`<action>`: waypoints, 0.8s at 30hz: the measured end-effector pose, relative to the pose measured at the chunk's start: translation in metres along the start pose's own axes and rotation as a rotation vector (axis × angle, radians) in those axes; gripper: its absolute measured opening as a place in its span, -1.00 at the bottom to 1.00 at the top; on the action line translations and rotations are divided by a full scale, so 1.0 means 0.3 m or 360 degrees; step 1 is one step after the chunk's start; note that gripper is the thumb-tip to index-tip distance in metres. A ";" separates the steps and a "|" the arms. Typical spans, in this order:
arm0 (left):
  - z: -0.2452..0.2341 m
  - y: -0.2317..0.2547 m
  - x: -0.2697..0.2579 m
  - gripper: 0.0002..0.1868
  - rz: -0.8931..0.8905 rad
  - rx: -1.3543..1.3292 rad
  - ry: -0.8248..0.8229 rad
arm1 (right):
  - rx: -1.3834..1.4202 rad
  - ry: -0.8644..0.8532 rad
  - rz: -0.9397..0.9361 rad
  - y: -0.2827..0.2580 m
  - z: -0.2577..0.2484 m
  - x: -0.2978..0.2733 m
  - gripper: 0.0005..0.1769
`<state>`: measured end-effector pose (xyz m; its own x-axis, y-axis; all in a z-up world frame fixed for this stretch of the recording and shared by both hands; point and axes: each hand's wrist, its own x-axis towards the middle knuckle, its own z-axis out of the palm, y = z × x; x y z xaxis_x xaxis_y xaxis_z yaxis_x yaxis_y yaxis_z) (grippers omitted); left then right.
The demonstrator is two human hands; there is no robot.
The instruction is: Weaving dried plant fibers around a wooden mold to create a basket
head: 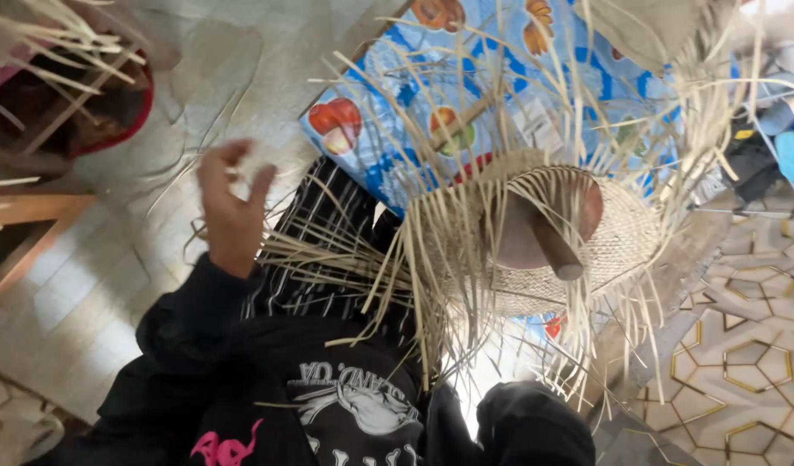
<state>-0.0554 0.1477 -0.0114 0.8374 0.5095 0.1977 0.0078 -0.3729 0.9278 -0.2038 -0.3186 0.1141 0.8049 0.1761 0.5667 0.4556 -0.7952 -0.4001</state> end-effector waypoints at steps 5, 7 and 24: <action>0.218 0.073 -0.074 -0.51 0.0010 -0.0400 -0.0557 | 0.0066 -0.0021 0.0014 0.026 0.105 0.020 -0.40; 0.318 0.051 -0.105 -0.48 -0.0016 -0.0483 -0.0697 | 0.0094 -0.0028 0.0014 -0.035 0.122 0.090 -0.34; 0.449 0.326 -0.037 -0.58 -0.0531 -0.1184 -0.1052 | 0.0326 -0.0113 0.0028 -0.100 0.654 0.416 0.17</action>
<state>0.0097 0.0010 0.0347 0.9881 -0.1095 -0.1078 0.1427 0.3935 0.9082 -0.0425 -0.1591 0.0555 0.8348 0.2093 0.5092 0.5031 -0.6655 -0.5514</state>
